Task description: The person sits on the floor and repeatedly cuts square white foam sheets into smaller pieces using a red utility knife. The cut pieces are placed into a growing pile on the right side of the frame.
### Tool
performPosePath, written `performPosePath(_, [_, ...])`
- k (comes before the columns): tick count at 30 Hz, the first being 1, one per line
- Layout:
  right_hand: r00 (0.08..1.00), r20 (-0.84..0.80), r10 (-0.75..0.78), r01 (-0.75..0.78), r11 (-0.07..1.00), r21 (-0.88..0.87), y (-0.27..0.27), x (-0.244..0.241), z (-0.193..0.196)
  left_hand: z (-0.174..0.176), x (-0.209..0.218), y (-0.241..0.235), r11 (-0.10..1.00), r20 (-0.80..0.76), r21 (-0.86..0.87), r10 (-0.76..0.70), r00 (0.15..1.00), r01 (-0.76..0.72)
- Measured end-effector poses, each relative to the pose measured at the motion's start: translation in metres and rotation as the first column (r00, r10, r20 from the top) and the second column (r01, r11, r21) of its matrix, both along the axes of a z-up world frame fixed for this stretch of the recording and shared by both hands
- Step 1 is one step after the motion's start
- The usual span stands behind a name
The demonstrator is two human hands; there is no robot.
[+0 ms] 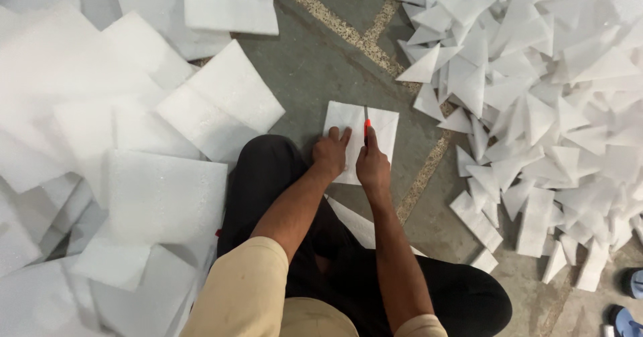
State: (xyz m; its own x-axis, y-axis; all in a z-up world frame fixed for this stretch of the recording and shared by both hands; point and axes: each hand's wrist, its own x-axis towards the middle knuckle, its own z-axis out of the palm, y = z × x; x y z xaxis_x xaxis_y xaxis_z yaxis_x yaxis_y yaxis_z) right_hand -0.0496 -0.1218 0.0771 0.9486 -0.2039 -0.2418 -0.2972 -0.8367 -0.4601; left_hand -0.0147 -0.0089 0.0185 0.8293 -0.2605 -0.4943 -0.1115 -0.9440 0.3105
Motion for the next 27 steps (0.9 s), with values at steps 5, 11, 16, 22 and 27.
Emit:
performPosePath(5, [0.997, -0.079, 0.014, -0.015, 1.000, -0.012, -0.002, 0.016, -0.009, -0.009, 0.002, -0.005, 1.000, -0.011, 0.018, 0.012, 1.000, -0.012])
performPosePath(11, [0.997, -0.011, 0.074, -0.074, 0.997, -0.013, 0.002, -0.056, 0.013, 0.002, -0.001, -0.001, 0.999, -0.015, 0.035, -0.015, 1.000, 0.015])
performPosePath(16, [0.937, -0.350, -0.008, -0.009, 0.999, -0.045, 0.010, -0.177, 0.050, -0.006, 0.002, -0.002, 0.998, 0.019, 0.041, -0.041, 0.999, 0.040])
performPosePath(22, [0.952, -0.307, -0.020, 0.043, 0.997, 0.069, -0.001, -0.204, 0.061, -0.050, -0.016, -0.018, 0.991, 0.128, -0.120, 0.080, 0.989, -0.065])
performPosePath(27, [0.980, -0.192, -0.054, 0.069, 0.995, 0.077, -0.004, -0.196, 0.049, -0.036, -0.040, -0.015, 0.998, 0.189, -0.065, 0.027, 0.982, -0.015])
